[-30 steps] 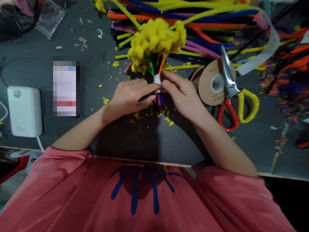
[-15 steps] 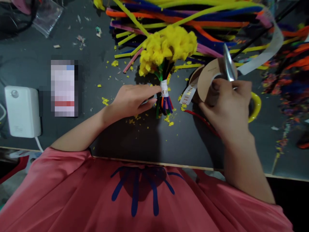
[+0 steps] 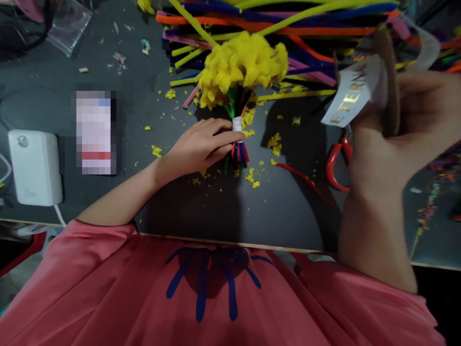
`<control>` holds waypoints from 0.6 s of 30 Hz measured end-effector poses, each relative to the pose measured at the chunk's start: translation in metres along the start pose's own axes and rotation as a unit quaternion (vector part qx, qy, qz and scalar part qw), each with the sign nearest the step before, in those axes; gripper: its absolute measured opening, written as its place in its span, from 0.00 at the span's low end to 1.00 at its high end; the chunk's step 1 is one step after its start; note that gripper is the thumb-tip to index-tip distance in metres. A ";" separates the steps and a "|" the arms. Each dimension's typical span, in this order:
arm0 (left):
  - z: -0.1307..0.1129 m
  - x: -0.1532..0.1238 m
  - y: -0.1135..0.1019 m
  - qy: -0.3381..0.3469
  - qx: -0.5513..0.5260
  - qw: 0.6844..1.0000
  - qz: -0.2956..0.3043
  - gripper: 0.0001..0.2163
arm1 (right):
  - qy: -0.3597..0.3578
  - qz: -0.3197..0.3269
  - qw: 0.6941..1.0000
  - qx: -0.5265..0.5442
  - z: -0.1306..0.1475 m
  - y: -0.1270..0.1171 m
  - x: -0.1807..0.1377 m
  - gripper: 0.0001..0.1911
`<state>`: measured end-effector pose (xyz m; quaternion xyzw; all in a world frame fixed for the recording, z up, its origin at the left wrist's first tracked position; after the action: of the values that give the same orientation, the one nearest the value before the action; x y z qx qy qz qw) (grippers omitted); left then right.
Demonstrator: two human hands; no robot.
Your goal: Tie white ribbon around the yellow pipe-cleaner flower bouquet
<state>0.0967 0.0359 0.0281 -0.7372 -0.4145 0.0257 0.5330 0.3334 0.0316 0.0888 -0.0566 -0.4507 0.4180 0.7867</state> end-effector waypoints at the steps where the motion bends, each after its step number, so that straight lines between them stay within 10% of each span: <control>1: 0.001 0.000 -0.003 -0.006 -0.016 1.000 -0.010 0.16 | -0.011 0.016 1.000 0.000 0.009 0.001 -0.001 0.18; 8: -0.010 0.000 -0.030 -0.091 -0.081 0.990 -0.076 0.18 | -0.036 0.171 0.984 -0.039 0.054 0.018 -0.035 0.14; 13: -0.041 0.000 -0.030 -0.027 0.079 0.990 -0.113 0.30 | -0.086 0.195 0.976 -0.041 0.073 0.032 -0.046 0.11; 18: -0.044 0.000 -0.025 -0.020 0.088 0.991 -0.096 0.10 | -0.099 0.232 0.967 -0.047 0.074 0.043 -0.050 0.10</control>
<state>0.1033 0.0047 0.0679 -0.6439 -0.4902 0.0256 0.5870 0.2386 0.0025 0.0792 -0.1549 -0.5200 0.5710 0.6161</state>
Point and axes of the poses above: each hand's wrist, its own x-axis towards the middle knuckle, its own y-axis out of the palm, z = x × y, the point moved 9 cm from there along x, towards the middle knuckle, and after that the axes turned 9 degrees about -z, right-handed, at the moved point
